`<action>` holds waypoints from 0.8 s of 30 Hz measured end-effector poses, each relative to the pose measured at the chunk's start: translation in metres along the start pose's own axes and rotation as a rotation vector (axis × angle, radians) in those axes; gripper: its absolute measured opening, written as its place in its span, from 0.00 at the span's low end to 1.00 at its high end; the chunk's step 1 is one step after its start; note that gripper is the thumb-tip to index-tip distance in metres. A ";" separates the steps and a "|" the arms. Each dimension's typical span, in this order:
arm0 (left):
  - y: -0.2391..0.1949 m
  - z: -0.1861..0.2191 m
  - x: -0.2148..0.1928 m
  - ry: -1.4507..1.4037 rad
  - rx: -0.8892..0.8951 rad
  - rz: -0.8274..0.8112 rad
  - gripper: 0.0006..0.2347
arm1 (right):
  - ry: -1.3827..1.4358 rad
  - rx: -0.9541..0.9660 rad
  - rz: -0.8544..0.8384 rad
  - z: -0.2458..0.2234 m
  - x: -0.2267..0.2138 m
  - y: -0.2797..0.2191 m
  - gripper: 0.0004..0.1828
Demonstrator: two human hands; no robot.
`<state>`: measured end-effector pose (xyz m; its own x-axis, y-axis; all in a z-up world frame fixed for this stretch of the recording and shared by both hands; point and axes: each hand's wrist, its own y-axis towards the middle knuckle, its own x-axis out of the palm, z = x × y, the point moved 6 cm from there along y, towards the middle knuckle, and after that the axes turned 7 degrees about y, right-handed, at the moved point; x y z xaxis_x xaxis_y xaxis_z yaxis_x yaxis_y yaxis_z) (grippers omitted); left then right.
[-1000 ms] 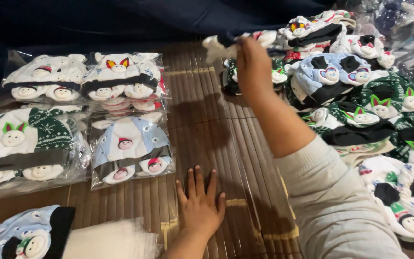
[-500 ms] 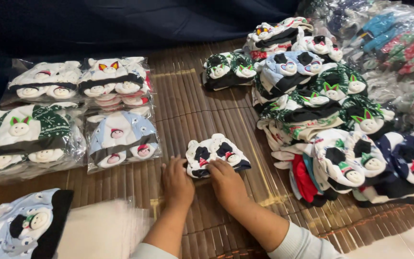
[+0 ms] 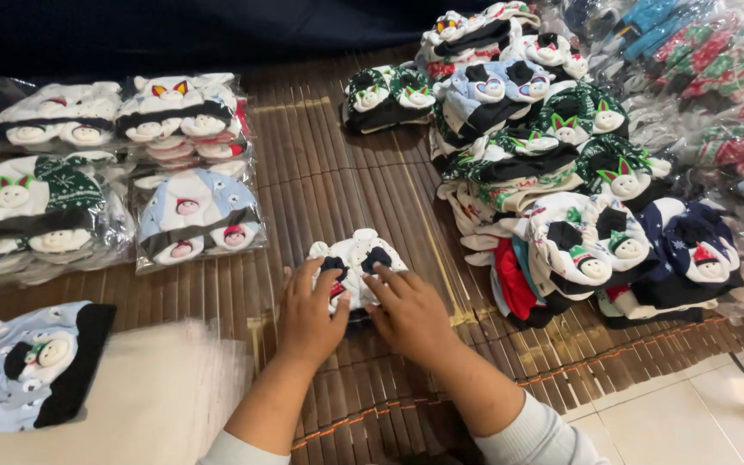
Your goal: Packaging baby hats and socks into clear plastic bags.
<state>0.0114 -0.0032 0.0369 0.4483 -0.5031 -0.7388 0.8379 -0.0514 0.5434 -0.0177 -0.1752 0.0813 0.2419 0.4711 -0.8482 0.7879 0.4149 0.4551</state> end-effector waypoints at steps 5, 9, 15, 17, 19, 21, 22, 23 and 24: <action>-0.023 0.032 0.010 0.101 0.154 -0.368 0.31 | -0.018 0.002 -0.064 0.024 0.032 -0.009 0.33; -0.030 0.019 0.025 0.182 0.206 -0.319 0.32 | -0.079 -0.021 -0.036 0.022 0.032 -0.011 0.34; -0.030 -0.003 0.027 -0.210 0.042 -0.350 0.22 | 0.030 0.068 -0.078 0.033 0.028 -0.011 0.28; -0.029 -0.007 0.026 -0.233 -0.020 -0.352 0.20 | 0.084 0.080 -0.081 0.038 0.031 -0.013 0.26; -0.027 -0.010 0.020 -0.345 -0.129 -0.334 0.20 | 0.146 0.063 -0.072 0.042 0.028 -0.011 0.23; -0.026 -0.015 0.015 -0.456 -0.238 -0.320 0.19 | 0.209 0.053 -0.063 0.046 0.028 -0.013 0.20; -0.027 -0.029 0.012 -0.659 -0.480 -0.223 0.17 | 0.379 0.160 0.000 0.057 0.028 -0.015 0.17; -0.032 -0.041 0.012 -0.856 -0.723 -0.118 0.15 | 0.548 0.268 0.064 0.067 0.030 -0.019 0.13; -0.027 -0.043 0.005 -0.855 -0.726 -0.121 0.15 | 0.550 0.271 0.062 0.076 0.039 -0.023 0.13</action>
<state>0.0046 0.0330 0.0017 0.2246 -0.9689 -0.1037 0.9692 0.2332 -0.0797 0.0166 -0.2260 0.0169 0.0215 0.8504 -0.5257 0.9152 0.1950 0.3528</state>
